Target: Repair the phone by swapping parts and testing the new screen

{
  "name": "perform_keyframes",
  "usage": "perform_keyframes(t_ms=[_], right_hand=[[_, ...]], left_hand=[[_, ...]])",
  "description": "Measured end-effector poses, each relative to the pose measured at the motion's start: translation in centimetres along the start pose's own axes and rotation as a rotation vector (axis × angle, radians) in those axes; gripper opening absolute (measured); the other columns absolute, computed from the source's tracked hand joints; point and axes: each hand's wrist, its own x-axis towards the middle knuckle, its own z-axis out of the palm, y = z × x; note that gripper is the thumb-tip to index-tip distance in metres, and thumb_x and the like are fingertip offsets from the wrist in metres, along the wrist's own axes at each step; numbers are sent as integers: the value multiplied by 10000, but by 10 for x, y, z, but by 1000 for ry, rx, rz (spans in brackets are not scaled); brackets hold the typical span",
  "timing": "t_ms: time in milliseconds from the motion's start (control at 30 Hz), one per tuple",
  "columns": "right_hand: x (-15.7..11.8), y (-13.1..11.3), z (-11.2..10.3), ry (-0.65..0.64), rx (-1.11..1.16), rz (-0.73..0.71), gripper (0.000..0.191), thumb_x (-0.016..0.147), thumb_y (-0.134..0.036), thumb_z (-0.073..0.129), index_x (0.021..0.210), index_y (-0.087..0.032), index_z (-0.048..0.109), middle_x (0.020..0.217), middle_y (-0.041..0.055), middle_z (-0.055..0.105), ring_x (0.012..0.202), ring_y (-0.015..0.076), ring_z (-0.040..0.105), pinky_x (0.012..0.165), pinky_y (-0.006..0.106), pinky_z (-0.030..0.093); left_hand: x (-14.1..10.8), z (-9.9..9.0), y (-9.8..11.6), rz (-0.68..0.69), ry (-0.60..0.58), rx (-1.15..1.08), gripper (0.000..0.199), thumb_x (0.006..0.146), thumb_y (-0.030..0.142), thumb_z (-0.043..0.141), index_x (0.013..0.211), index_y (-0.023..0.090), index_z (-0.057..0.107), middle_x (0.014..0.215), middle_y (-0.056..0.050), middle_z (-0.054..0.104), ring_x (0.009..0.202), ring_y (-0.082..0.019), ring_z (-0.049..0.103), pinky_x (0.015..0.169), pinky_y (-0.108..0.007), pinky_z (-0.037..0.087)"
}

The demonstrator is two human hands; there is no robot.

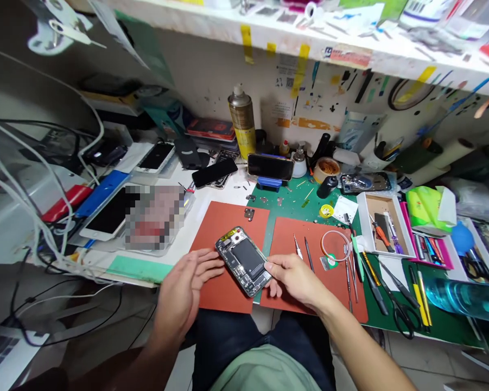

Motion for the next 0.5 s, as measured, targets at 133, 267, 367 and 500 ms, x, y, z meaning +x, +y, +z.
perform_keyframes(t_ms=[133, 267, 367, 500], right_hand=[[32, -22, -14, -81, -182, 45, 425, 983, -490, 650, 693, -179, 628, 576, 6, 643, 503, 117, 588, 518, 227, 441], [60, -39, -13, -81, -289, 107, 372, 1025, -324, 616, 681, -183, 614, 544, -12, 640, 494, 115, 617, 521, 207, 469], [71, -44, -13, -25, -317, 151, 377, 1028, -308, 635, 675, -178, 617, 533, -6, 652, 481, 125, 641, 527, 213, 504], [75, -39, -12, 157, -362, 131, 411, 989, -439, 727, 682, -186, 622, 506, -11, 641, 494, 141, 666, 538, 216, 498]], left_hand=[[3, -25, -1, 220, 178, 105, 337, 962, 483, 716, 842, 191, 599, 619, 69, 583, 343, -49, 374, 320, -176, 279], [-7, -41, -7, 278, 112, 332, 312, 957, 502, 716, 990, 192, 710, 545, 73, 500, 421, -85, 416, 383, -187, 335], [-15, -43, -13, 409, 72, 564, 366, 942, 533, 709, 818, 188, 714, 531, 39, 514, 491, -113, 503, 478, -212, 442], [-21, -31, -16, 516, 43, 637, 340, 960, 520, 681, 1018, 202, 785, 733, -7, 695, 578, -130, 619, 574, -225, 523]])
